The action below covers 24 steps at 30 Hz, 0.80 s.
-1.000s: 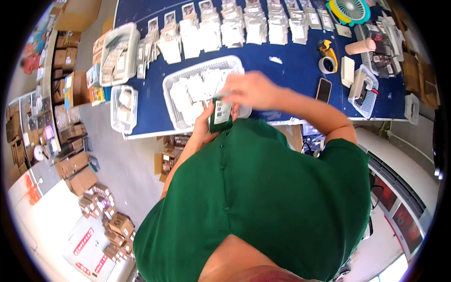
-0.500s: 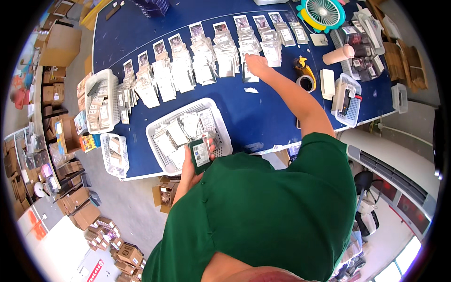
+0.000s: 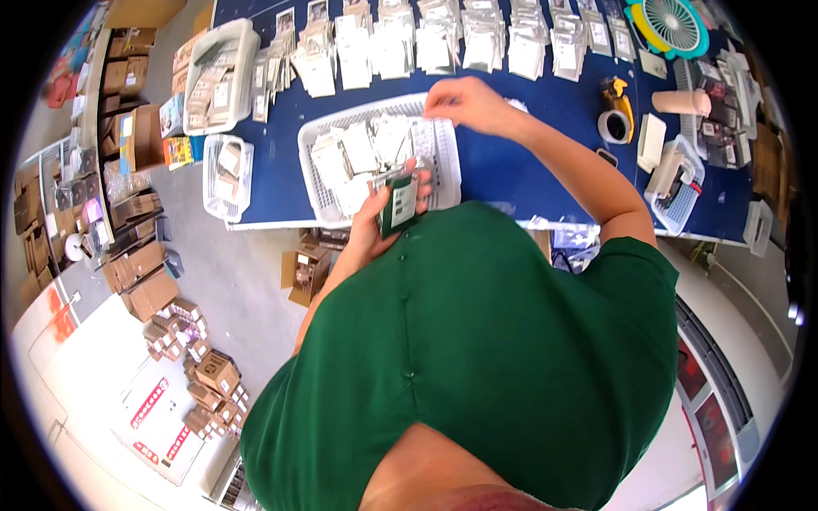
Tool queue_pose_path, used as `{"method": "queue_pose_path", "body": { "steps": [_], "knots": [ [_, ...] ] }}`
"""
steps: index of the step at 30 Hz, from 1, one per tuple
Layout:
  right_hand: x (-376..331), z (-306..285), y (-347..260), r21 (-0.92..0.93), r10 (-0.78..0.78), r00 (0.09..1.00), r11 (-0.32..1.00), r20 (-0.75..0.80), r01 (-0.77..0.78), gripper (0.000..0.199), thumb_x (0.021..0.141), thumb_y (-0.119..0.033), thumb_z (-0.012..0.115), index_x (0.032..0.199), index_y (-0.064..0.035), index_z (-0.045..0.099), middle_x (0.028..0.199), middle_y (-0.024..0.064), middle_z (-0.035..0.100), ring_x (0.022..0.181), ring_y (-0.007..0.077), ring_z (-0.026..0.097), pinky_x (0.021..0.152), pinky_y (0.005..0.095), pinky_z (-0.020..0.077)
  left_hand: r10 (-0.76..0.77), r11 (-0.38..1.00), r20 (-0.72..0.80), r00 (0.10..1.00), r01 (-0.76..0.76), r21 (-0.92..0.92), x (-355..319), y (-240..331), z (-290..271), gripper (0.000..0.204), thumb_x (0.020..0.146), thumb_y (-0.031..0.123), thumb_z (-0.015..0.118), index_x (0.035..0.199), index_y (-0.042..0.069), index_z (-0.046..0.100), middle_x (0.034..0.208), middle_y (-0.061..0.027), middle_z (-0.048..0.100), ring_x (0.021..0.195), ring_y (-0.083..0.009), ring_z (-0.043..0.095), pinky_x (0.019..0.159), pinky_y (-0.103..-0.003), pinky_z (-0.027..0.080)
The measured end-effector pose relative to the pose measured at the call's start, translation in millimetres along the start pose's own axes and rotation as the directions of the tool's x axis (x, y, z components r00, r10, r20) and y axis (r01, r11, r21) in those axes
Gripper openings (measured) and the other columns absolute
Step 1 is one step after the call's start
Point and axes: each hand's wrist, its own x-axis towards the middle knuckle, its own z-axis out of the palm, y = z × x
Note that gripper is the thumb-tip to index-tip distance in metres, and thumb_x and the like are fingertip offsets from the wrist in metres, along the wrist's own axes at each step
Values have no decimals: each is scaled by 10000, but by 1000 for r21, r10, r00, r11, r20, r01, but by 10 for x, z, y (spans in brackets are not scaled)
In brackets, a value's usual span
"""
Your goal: The person sorts small photos from a table into a small green bag by hand.
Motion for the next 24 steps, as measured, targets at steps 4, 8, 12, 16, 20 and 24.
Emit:
{"method": "queue_pose_path", "body": {
  "steps": [4,8,12,16,20,24],
  "knots": [
    [-398,550,-623,-20,-169,942,983,289,182,96,870,-143,691,896,-51,693,891,30,623,797,142,588,700,302,469,-18,994,57,998,12,112,-158,19,-43,733,901,394,664,1451,4,375,1341,-193,543,1160,-260,590,972,-370,495],
    [-564,755,-735,-211,-237,940,933,243,290,69,854,-122,683,876,-57,671,871,44,603,789,172,602,694,314,477,-63,985,113,992,43,168,-330,51,-125,731,890,411,676,1423,0,391,1274,-204,590,1097,-255,628,965,-371,509],
    [-682,972,-923,-406,-254,939,852,234,331,62,835,-107,677,862,-60,647,841,49,584,781,205,614,691,336,483,-91,972,132,987,59,228,-496,68,-139,754,881,463,683,1403,-10,412,1247,-218,607,1079,-251,640,964,-368,519],
    [-721,1058,-949,-380,-216,926,865,309,328,65,835,-111,677,849,-56,646,814,55,589,776,215,619,689,343,483,-131,962,131,983,94,257,-604,80,-136,789,874,519,681,1394,-20,429,1266,-221,601,1078,-253,642,953,-366,527],
    [-771,1009,-1125,-353,-223,932,880,285,319,87,839,-113,682,850,-32,653,807,67,613,771,222,618,697,340,481,-66,964,202,977,10,267,-659,102,-59,781,883,519,673,1381,-39,447,1286,-218,594,1080,-252,642,941,-365,532],
    [-746,740,-1217,-247,-294,947,916,127,317,87,851,-73,719,850,-4,667,811,47,635,771,141,611,721,283,471,-115,967,268,957,46,249,-646,86,-198,805,907,572,601,1377,-64,453,1313,-205,581,1109,-253,627,956,-370,519]
  ]
}}
